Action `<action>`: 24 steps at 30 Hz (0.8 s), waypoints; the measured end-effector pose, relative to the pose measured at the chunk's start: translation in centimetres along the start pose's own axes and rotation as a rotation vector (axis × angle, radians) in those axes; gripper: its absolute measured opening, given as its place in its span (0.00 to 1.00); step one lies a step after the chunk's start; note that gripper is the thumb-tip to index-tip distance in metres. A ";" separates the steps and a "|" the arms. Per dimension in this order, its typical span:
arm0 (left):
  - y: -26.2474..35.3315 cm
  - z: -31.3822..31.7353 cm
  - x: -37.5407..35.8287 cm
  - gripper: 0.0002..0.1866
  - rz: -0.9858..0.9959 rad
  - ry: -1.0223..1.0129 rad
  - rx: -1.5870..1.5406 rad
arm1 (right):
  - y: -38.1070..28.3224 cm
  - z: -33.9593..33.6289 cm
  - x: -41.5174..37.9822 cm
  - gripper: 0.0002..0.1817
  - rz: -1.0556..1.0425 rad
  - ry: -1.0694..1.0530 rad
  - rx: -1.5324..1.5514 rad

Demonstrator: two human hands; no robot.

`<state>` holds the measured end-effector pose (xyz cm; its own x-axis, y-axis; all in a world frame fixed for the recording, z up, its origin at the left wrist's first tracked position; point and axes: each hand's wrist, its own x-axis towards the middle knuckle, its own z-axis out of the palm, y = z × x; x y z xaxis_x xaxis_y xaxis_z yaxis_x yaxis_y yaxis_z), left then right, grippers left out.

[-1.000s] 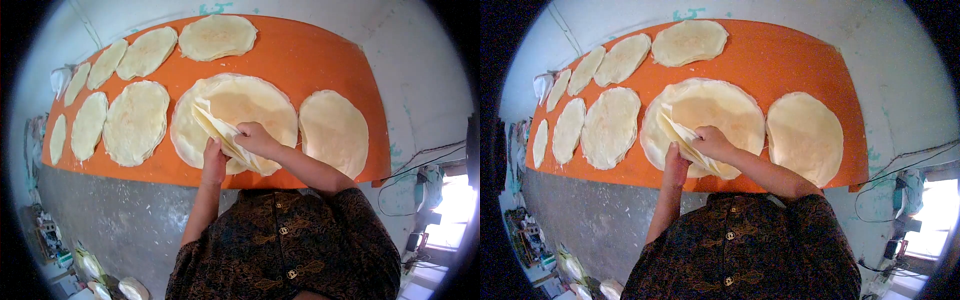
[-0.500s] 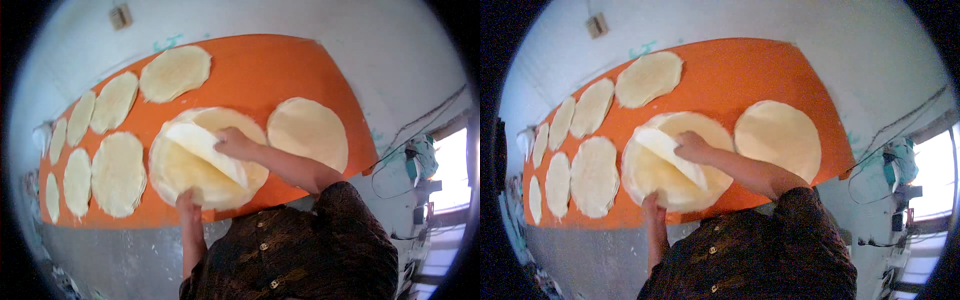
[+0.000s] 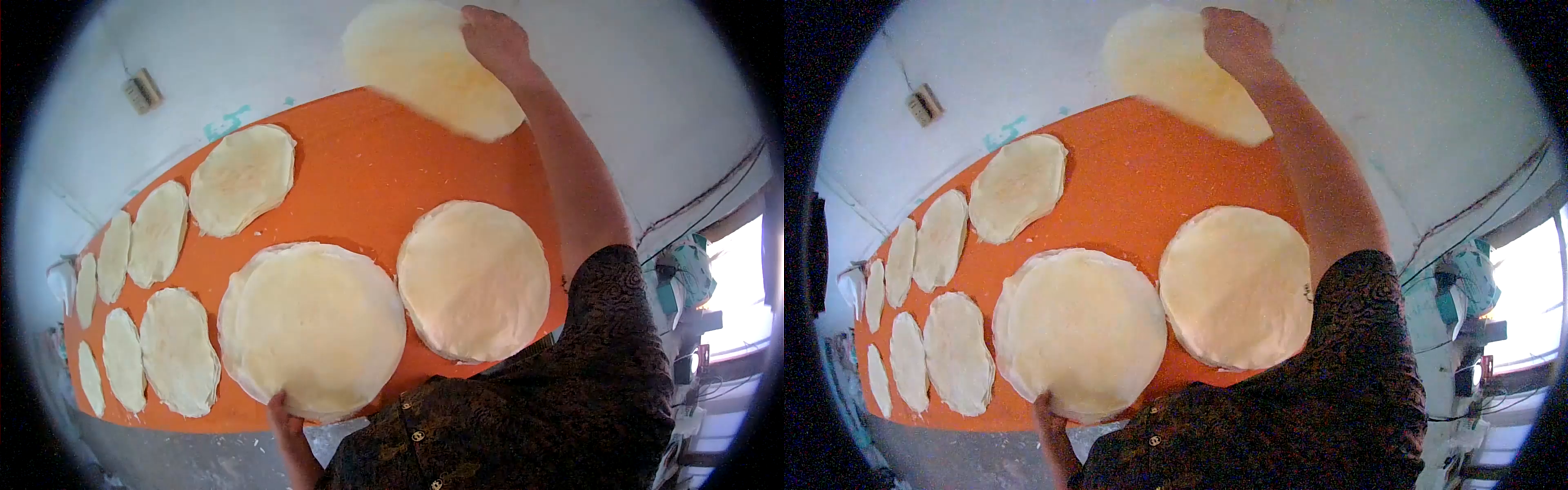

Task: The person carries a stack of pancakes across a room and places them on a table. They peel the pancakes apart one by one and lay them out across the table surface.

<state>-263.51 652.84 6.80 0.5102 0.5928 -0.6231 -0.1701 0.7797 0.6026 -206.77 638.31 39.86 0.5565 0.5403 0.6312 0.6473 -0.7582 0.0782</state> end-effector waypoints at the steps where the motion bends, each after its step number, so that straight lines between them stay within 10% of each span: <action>1: 0.0 -0.4 0.0 0.24 -0.016 -0.004 -0.017 | 0.7 0.8 -0.1 0.11 -0.005 -0.007 -0.053; 7: -0.1 -0.7 -0.3 0.25 0.007 0.053 -0.006 | 4.0 14.3 -6.2 0.14 0.111 -0.312 0.014; 11: -0.5 -1.7 0.2 0.25 0.069 0.034 -0.005 | -3.6 23.9 -18.2 0.17 0.233 -0.327 0.843; 13: 0.8 2.2 -1.6 0.24 0.132 0.024 0.056 | -12.0 16.6 -21.1 0.11 -0.117 -0.673 0.770; 17: 2.9 7.5 -3.5 0.21 0.124 -0.056 0.034 | -23.7 4.6 -30.5 0.42 -0.354 -1.202 1.525; 24: 4.1 11.5 -3.8 0.13 0.119 -0.233 0.003 | -26.6 -3.0 -31.0 0.22 -0.307 -1.218 0.913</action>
<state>-256.51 651.48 17.41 0.6673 0.6178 -0.4160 -0.2383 0.7063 0.6666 -242.78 640.60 20.46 0.1266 0.9309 -0.3425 0.6466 -0.3393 -0.6832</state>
